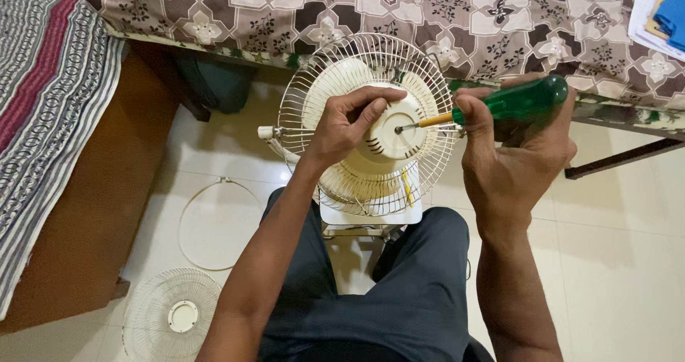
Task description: The person sits on the floor with an electric table fan and removes the front guard, then wipes the fan blades with a small brush, then uses a screwdriver to unscrew the rear housing cap of the fan motor.
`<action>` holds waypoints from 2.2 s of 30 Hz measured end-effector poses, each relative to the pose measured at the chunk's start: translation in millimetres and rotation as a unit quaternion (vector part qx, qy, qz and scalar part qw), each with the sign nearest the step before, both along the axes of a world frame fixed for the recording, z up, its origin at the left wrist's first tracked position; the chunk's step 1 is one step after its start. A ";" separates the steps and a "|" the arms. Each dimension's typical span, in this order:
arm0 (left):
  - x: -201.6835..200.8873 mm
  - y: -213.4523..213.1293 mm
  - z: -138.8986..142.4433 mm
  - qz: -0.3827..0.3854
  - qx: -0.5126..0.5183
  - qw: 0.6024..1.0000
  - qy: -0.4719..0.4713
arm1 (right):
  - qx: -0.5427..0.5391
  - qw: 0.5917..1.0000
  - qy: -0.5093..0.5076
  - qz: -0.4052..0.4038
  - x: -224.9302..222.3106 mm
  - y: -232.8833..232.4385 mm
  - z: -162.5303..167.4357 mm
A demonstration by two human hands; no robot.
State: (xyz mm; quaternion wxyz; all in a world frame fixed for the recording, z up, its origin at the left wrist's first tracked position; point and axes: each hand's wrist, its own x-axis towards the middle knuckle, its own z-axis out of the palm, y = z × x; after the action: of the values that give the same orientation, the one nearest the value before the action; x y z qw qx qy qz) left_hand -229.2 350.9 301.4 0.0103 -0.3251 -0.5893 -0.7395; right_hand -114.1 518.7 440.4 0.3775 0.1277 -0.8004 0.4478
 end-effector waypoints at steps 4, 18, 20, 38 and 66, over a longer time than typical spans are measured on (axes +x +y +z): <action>-0.2 0.1 -0.2 -0.004 0.001 1.000 -0.017 | -0.104 0.991 -0.034 0.077 -2.3 5.3 -3.4; 1.6 1.0 0.9 0.008 -0.003 1.000 -0.014 | 0.014 0.998 0.034 -0.055 -3.3 30.8 -28.2; 1.7 0.4 0.5 0.008 0.000 1.000 -0.011 | -0.009 0.998 0.020 -0.060 -3.2 31.2 -29.5; 1.7 0.1 -0.9 0.014 -0.009 1.000 -0.011 | -0.159 0.987 -0.010 0.029 2.5 18.3 -18.9; 0.9 1.5 0.7 -0.003 0.009 1.000 -0.014 | 0.128 0.988 0.085 -0.027 14.0 16.4 -25.5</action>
State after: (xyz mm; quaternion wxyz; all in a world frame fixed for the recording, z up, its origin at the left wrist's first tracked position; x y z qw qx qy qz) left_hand -228.3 352.4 302.1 0.0027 -0.3161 -0.5817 -0.7494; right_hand -100.1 535.1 414.8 0.4364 0.1914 -0.8193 0.3187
